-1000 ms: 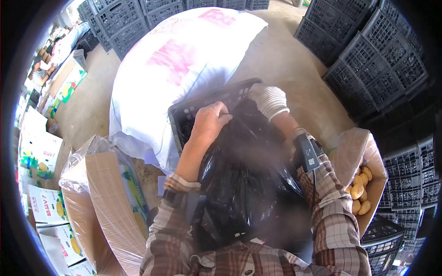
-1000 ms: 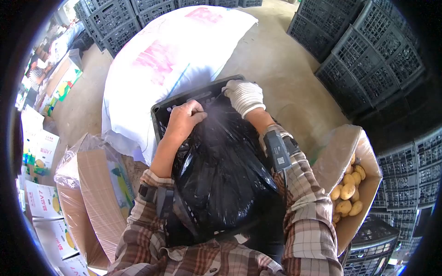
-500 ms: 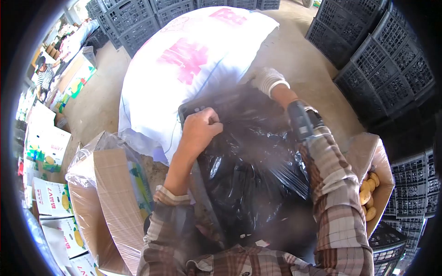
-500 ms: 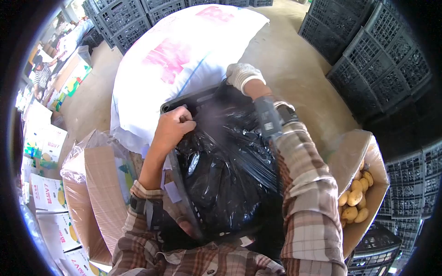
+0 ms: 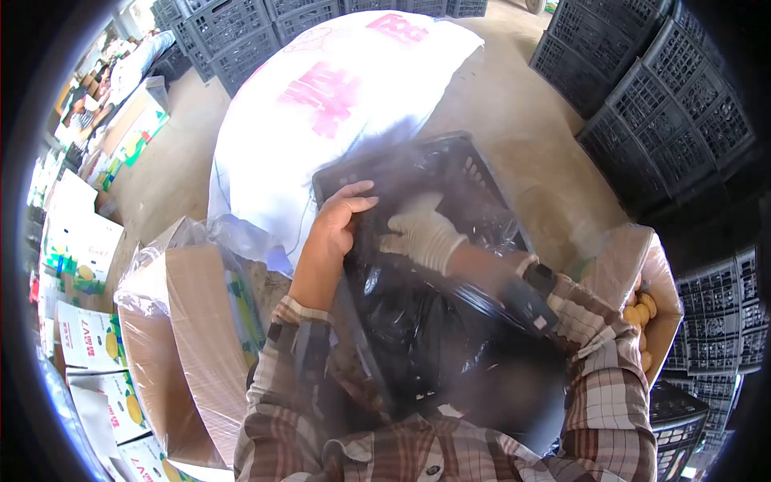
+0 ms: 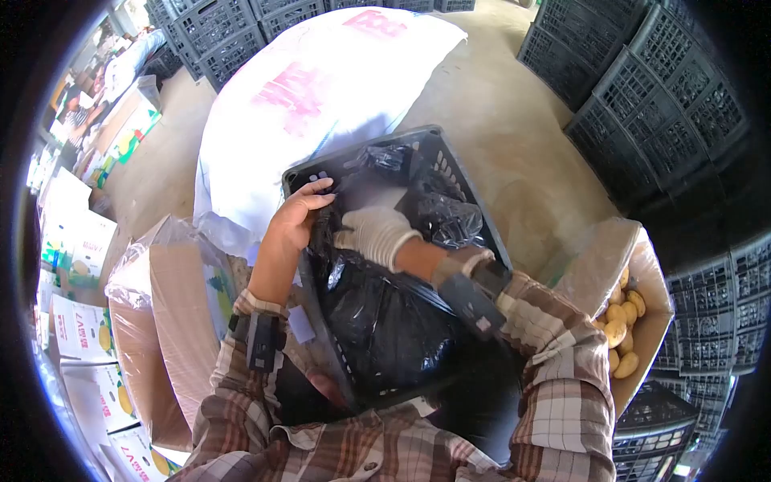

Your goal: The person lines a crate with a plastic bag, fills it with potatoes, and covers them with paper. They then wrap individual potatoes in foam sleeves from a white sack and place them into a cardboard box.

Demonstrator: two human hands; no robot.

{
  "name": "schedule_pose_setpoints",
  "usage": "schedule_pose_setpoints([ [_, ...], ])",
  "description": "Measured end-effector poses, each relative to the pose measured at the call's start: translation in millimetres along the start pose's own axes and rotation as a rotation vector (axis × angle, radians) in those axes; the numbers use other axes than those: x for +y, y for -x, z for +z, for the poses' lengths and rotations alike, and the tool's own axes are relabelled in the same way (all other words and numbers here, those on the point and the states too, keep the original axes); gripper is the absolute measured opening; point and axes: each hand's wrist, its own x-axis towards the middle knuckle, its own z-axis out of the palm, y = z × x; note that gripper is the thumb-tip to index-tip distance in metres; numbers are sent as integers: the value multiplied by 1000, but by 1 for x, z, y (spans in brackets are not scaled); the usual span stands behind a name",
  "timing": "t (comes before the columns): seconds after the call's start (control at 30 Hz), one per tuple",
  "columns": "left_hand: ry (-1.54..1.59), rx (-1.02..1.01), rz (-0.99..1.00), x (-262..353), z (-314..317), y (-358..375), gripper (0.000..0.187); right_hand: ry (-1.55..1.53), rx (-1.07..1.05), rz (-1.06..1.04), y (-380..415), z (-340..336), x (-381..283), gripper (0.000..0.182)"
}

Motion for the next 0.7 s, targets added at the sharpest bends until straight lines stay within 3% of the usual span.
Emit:
schedule_pose_setpoints([
  [0.1, 92, 77, -84, -1, -5, 0, 40, -87, 33, -75, 28, 12, -9, 35],
  [0.17, 91, 105, -91, 1, -8, 1, 40, 154, 82, -323, 43, 18, -3, 34],
  [0.23, 136, 130, -46, 4, -2, 18, 34, 187, 108, -283, 76, 2, -24, 31],
  [0.3, 240, -3, 163, 17, 13, 71, 30, 176, 88, -338, 104, -1, -29, 29],
  [0.33, 242, -7, 163, 11, 7, 71, 30, 144, 111, -386, 118, 0, -28, 26],
  [0.4, -102, -105, 504, -3, -11, 65, 24, 133, 77, -409, 155, -5, -34, 26],
  [0.43, -99, -107, 504, -5, -9, 67, 24, 114, 40, -432, 174, -11, -39, 25],
  [0.5, 8, -39, 381, 0, -2, 65, 17, 66, 28, -407, 205, -26, -41, 24],
  [0.53, -12, -11, 413, -7, -12, 47, 5, 16, 16, -384, 220, -31, -40, 23],
  [0.57, -18, -14, 416, -8, -20, 30, 5, 14, 23, -386, 233, -35, -38, 23],
  [0.7, 530, 324, -42, 3, -45, -20, 21, 142, -5, -438, 281, -42, -27, 15],
])
